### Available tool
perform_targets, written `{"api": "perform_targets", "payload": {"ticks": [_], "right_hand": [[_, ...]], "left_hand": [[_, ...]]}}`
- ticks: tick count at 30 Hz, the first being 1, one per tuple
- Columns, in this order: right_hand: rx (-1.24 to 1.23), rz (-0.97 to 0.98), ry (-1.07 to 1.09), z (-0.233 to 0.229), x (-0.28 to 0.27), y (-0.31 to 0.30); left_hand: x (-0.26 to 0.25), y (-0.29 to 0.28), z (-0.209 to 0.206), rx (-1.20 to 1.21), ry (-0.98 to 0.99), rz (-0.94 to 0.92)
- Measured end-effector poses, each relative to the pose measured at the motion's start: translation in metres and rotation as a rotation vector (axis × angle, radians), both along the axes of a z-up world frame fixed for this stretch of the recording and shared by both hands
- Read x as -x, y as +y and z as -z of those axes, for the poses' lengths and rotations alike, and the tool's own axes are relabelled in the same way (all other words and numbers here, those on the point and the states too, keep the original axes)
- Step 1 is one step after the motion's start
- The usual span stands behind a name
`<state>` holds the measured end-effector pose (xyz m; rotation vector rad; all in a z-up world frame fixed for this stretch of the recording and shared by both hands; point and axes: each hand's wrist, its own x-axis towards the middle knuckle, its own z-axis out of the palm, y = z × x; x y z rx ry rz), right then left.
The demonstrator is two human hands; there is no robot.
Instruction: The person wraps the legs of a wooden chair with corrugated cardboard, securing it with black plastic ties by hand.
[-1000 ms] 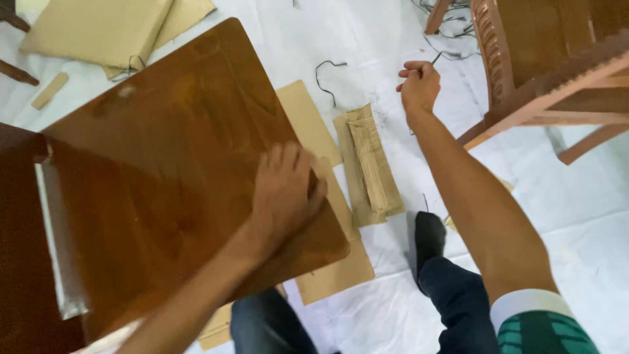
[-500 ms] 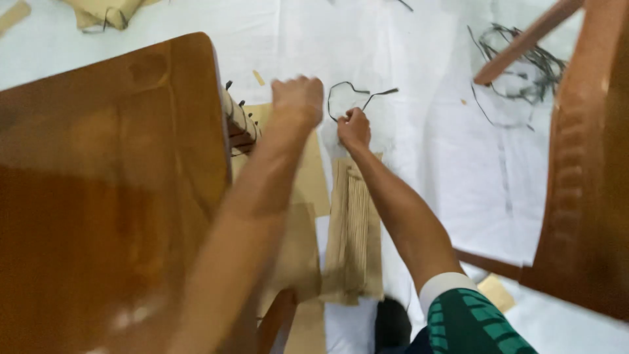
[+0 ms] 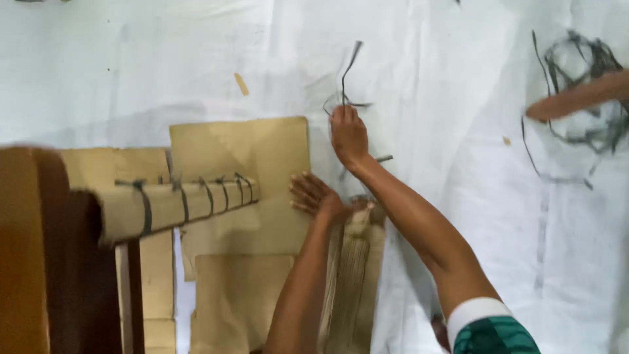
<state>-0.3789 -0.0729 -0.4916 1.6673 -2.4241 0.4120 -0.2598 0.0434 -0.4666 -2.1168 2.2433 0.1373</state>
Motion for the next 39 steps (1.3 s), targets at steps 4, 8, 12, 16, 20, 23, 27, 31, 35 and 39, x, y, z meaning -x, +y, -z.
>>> {"api": "perform_targets", "payload": {"ticks": [4, 8, 12, 16, 20, 23, 27, 31, 35, 39], "right_hand": [[0.119, -0.125, -0.558, 0.001, 0.051, -0.013], [0.659, 0.211, -0.787, 0.017, 0.199, -0.063], [1.013, 0.301, -0.345, 0.000, 0.346, -0.100], [0.926, 0.238, -0.235, -0.033, 0.379, -0.109], [0.279, 0.408, -0.375, 0.018, 0.394, -0.105], [-0.028, 0.439, -0.352, 0.007, 0.361, -0.097], [-0.072, 0.328, -0.290, 0.009, 0.338, -0.071], [-0.065, 0.295, -0.189, 0.035, 0.305, -0.043], [0.024, 0.209, -0.364, 0.018, 0.185, -0.018], [-0.079, 0.163, -0.614, 0.020, 0.045, 0.001]], "left_hand": [[-0.004, -0.012, -0.022, -0.582, 0.213, -0.043], [0.003, -0.030, -0.026, -0.390, -0.056, 0.018], [-0.004, -0.025, -0.010, -0.725, 0.061, 0.062], [0.000, -0.034, -0.011, -0.712, 0.060, 0.058], [0.007, -0.044, -0.028, -0.938, -0.026, 0.022], [0.002, -0.038, -0.025, -0.871, 0.012, 0.063], [-0.003, -0.041, -0.028, -0.813, 0.077, 0.096], [-0.007, -0.019, 0.005, -0.550, 0.191, 0.141], [-0.005, -0.022, -0.014, -0.595, 0.253, -0.057], [-0.017, -0.028, -0.056, -0.725, 0.343, -0.006]]}}
